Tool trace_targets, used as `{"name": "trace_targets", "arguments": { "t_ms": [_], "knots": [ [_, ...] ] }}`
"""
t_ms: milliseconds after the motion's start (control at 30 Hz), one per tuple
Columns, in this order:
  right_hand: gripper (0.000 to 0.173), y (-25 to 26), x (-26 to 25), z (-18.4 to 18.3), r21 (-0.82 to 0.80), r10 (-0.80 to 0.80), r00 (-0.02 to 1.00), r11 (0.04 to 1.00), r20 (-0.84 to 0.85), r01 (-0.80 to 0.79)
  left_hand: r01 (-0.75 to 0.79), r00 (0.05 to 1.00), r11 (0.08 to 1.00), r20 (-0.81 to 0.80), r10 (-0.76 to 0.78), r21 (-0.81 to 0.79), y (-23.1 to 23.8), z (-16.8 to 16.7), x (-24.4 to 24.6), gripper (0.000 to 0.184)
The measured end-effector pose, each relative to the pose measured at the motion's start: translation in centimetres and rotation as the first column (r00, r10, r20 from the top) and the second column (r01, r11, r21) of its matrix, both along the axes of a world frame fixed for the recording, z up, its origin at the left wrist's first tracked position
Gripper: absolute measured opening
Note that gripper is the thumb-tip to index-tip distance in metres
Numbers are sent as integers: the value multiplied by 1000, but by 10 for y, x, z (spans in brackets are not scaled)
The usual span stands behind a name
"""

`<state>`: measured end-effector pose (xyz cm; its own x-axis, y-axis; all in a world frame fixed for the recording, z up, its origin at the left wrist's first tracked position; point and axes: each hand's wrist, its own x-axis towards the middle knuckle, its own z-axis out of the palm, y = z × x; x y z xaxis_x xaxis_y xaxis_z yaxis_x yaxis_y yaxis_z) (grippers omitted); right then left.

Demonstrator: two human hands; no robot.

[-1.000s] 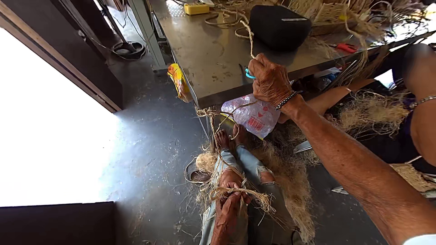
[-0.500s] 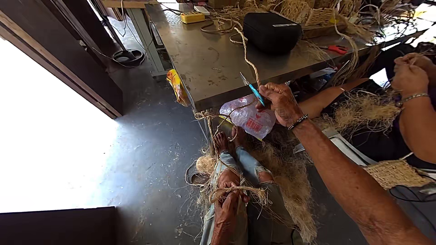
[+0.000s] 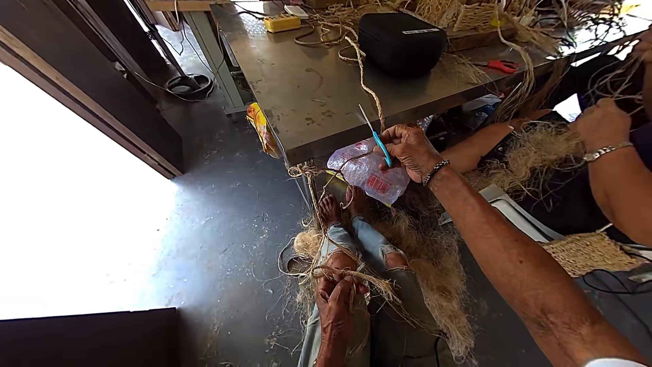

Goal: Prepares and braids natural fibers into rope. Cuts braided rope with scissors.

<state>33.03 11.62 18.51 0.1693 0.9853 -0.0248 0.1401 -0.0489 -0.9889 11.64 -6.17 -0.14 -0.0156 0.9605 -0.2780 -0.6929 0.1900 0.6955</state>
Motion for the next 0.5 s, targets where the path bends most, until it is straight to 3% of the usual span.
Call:
{"name": "trace_targets", "arguments": {
  "t_ms": [133, 333, 400, 500],
  "knots": [
    [31, -5, 4, -3, -16, 72, 997, 997, 5, -72, -8, 1000, 1000, -20, 8, -16, 1, 1, 1, 9],
    [26, -56, 12, -17, 168, 231, 972, 957, 45, -236, 0, 999, 998, -43, 3, 68, 0, -2, 0, 14],
    [32, -79, 20, -22, 239, 327, 945, 917, 3, -319, 34, 996, 987, -86, -21, 156, 3, -4, -1, 14],
    [59, -125, 28, -33, 259, 502, 864, 838, -21, -481, 94, 985, 963, -163, -54, 251, 2, -7, -2, 14]
  ]
}}
